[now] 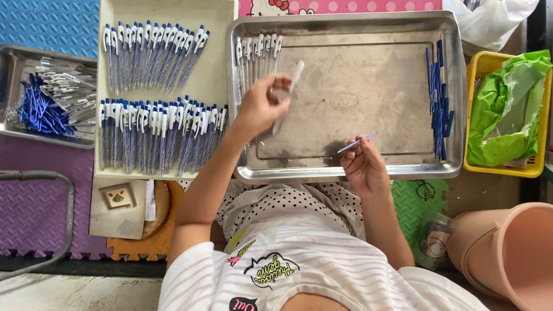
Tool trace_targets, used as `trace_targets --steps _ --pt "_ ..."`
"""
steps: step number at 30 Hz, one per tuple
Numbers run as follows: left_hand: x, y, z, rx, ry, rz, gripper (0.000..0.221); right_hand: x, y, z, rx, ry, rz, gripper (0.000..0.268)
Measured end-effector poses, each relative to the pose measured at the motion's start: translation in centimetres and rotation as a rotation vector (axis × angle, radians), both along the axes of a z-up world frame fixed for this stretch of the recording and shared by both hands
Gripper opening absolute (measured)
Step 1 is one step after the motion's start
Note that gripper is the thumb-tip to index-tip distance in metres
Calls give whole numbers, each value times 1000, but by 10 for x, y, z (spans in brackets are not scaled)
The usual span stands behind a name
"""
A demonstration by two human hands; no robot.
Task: The person assembles ballpoint pens by hand, inserting ink cartridges and springs into pen barrels and snapping them together.
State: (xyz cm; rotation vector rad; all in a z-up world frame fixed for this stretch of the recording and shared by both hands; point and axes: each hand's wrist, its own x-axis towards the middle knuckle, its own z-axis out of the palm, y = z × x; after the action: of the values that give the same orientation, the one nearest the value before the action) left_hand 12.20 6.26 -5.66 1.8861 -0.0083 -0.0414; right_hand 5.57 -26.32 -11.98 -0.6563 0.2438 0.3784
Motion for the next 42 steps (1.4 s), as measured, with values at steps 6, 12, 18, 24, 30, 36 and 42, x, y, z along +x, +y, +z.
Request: trace_targets --steps 6,12,18,24,30,36,42 --pt "-85 -5 44 -320 87 -57 49 37 -1 45 -118 -213 -44 18" --pt "-107 -6 50 -349 -97 -72 45 57 28 113 -210 -535 -65 17" --pt "-111 -12 64 -308 -184 -72 43 54 49 122 -296 -604 -54 18" --pt "-113 -13 67 -215 -208 -70 41 53 55 129 -306 -605 -67 17" --pt "-113 -13 78 -91 -269 -85 35 48 56 138 -459 -676 -35 16" --pt "-113 -20 74 -250 -208 -114 34 32 70 133 -593 -676 107 13" --pt "-117 -31 57 -499 -37 -102 36 33 82 126 -533 -742 94 62"
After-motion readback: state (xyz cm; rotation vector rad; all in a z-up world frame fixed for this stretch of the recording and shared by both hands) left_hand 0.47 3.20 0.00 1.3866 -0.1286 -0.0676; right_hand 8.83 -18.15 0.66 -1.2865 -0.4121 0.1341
